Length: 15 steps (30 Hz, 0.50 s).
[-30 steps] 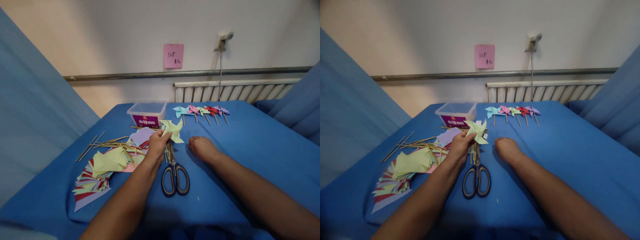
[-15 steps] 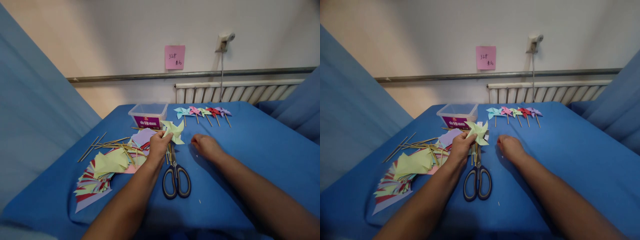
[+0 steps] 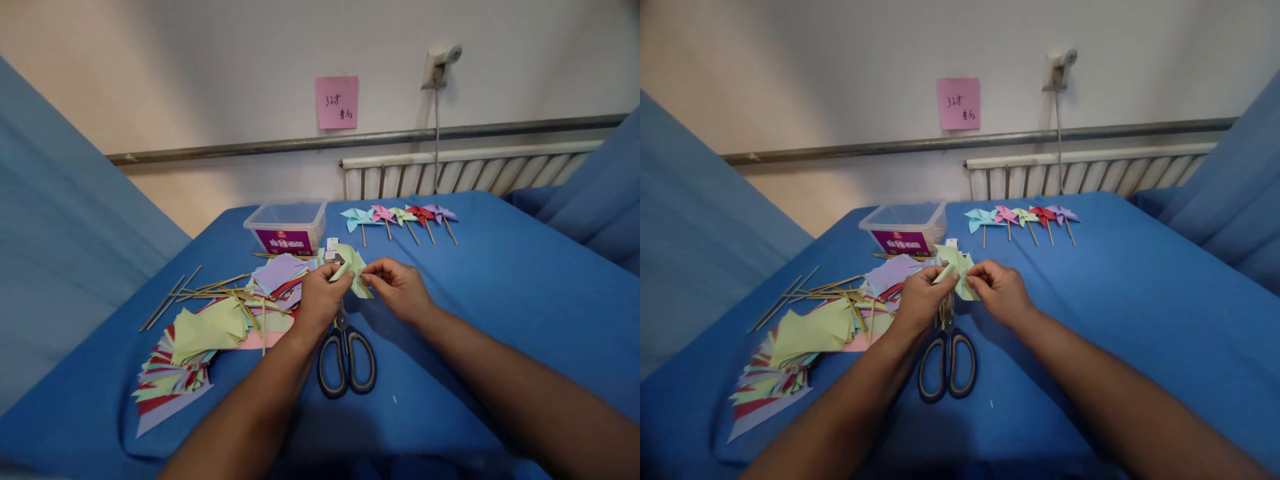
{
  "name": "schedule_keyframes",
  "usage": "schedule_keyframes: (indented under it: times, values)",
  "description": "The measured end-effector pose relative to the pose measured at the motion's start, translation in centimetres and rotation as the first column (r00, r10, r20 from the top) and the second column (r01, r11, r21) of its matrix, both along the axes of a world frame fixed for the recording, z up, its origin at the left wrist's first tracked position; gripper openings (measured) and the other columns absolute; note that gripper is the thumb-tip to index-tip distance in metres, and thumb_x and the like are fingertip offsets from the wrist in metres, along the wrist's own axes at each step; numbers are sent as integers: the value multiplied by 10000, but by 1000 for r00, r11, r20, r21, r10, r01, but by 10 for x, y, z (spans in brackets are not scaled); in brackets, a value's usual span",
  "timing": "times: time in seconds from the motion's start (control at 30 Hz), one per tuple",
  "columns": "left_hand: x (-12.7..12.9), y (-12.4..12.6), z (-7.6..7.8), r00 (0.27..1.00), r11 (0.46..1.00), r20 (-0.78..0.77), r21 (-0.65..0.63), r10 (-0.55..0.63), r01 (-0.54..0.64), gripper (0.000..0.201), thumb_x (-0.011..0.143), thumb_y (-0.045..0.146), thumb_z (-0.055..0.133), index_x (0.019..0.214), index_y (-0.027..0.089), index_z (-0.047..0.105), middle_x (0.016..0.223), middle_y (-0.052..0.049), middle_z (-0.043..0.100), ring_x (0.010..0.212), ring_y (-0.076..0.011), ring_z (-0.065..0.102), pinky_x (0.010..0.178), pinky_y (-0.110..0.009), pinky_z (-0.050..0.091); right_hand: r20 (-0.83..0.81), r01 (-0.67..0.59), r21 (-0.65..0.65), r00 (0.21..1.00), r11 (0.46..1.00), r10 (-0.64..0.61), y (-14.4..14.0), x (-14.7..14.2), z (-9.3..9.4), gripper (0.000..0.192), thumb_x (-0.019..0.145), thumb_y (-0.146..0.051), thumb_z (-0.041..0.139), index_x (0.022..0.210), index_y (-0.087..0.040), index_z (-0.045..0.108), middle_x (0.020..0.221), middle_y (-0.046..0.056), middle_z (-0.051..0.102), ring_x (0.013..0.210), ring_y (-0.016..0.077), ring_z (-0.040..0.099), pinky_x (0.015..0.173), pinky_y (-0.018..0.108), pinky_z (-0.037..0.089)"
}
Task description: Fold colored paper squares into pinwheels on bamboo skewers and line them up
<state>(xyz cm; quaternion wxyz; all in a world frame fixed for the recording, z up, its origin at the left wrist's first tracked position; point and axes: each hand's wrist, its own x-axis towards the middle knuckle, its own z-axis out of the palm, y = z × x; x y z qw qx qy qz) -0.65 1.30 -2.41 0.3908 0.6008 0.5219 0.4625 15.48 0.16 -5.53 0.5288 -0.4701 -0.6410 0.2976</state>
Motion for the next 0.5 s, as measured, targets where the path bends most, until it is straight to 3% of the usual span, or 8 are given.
schedule_keyframes:
  times: [0.5]
  values:
    - [3, -3, -1, 997, 999, 79, -40, -14, 17, 261, 644, 414, 742, 665, 159, 692, 614, -3, 627, 550, -127, 506, 527, -235, 383, 167, 86, 165, 979, 983, -113, -9, 0, 11, 91, 839, -247, 613, 864, -199, 686, 798, 29, 710, 701, 154, 665, 666, 273, 520]
